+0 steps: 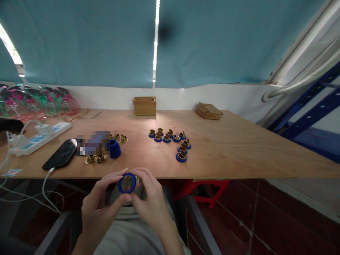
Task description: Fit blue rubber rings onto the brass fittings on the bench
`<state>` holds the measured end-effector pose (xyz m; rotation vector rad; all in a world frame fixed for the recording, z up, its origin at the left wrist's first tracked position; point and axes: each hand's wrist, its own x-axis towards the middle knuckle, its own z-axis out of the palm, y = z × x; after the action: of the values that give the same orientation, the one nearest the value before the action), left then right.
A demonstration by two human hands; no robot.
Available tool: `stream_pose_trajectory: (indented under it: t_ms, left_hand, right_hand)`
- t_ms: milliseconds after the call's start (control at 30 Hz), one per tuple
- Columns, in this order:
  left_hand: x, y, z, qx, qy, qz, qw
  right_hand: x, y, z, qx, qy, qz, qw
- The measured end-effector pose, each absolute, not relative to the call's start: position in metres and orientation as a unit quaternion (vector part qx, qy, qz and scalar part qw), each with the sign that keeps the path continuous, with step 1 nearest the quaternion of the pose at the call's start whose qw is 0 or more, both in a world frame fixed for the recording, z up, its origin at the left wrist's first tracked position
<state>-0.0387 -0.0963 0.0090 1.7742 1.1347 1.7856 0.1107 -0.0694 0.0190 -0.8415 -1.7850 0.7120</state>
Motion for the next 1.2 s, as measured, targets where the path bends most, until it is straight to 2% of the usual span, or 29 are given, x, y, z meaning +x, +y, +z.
stream_pose_trajectory:
  t_ms: [167,367,567,667,967,1200]
  left_hand:
    - [-0.036,-0.102,0.013,0.653,0.384,0.628,0.178]
    - [-0.032,-0.104,0.011,0.612,0.431,0.629,0.21]
    - [-0.031,-0.102,0.015,0.603,0.429,0.627,0.242]
    - [-0.033,-0.101,0.014,0.622,0.432,0.608,0.237]
    - [-0.038,-0.097,0.012,0.656,0.433,0.565,0.25]
    - [-0.04,-0.1,0.02,0.615,0.42,0.545,0.385]
  right_hand:
    - [0.105,-0.08,0.02,-0.33,-0.695,0.312,0.557]
    - [0.107,-0.082,0.024,-0.358,-0.673,0.345,0.547]
    - [0.113,-0.084,0.032,-0.262,-0.606,0.554,0.508]
    - [0.116,-0.083,0.034,-0.228,-0.576,0.606,0.499]
    - [0.123,-0.078,0.036,-0.291,-0.596,0.548,0.51]
    - [0.126,-0.076,0.035,-0.333,-0.581,0.538,0.512]
